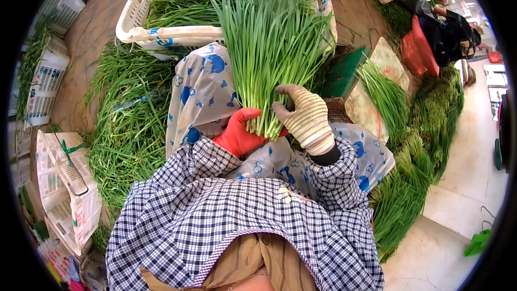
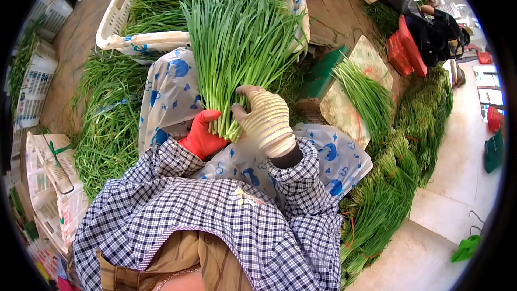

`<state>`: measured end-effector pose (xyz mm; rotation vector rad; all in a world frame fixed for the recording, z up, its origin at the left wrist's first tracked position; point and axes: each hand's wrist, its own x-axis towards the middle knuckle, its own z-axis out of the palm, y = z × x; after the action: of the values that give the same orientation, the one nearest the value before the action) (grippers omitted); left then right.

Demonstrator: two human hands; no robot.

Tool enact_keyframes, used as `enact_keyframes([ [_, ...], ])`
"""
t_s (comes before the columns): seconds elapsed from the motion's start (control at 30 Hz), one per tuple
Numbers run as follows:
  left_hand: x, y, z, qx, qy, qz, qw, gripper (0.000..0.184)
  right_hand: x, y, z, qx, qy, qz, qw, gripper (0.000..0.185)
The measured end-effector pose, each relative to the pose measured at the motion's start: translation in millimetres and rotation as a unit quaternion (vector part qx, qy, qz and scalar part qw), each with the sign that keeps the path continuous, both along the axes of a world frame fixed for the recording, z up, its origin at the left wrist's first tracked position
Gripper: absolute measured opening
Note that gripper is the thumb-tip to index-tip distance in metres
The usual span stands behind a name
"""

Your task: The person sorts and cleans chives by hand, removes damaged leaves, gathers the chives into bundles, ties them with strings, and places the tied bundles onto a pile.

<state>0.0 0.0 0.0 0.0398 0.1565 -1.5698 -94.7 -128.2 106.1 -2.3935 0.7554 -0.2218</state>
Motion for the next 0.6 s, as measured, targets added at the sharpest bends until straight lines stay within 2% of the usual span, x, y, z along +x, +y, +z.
enact_keyframes([
  [0.13,-8,-1,6,-0.009,0.059,0.013,0.998,0.062,-11,-1,-4,0.009,-0.018,-0.036,0.999,0.034],
  [0.33,-5,2,12,-0.006,0.045,0.026,0.999,0.064,-15,-2,-7,0.041,-0.022,-0.062,0.997,0.045],
  [0.4,-5,0,12,-0.013,0.047,0.022,0.999,0.064,-12,-6,1,0.047,0.069,-0.062,0.995,0.052],
  [0.43,-5,0,12,-0.027,0.051,0.018,0.998,0.064,-8,-9,-1,0.047,0.069,-0.063,0.994,0.052],
  [0.5,-5,0,12,-0.042,0.055,0.013,0.998,0.064,4,-15,-6,-0.014,0.132,-0.064,0.989,0.055],
  [0.53,-5,0,10,-0.021,0.038,0.009,0.999,0.063,9,-17,-14,-0.090,0.131,-0.057,0.986,0.049],
  [0.6,-3,-1,5,0.000,0.018,0.006,1.000,0.063,20,-22,-17,-0.096,0.137,-0.058,0.984,0.043],
])
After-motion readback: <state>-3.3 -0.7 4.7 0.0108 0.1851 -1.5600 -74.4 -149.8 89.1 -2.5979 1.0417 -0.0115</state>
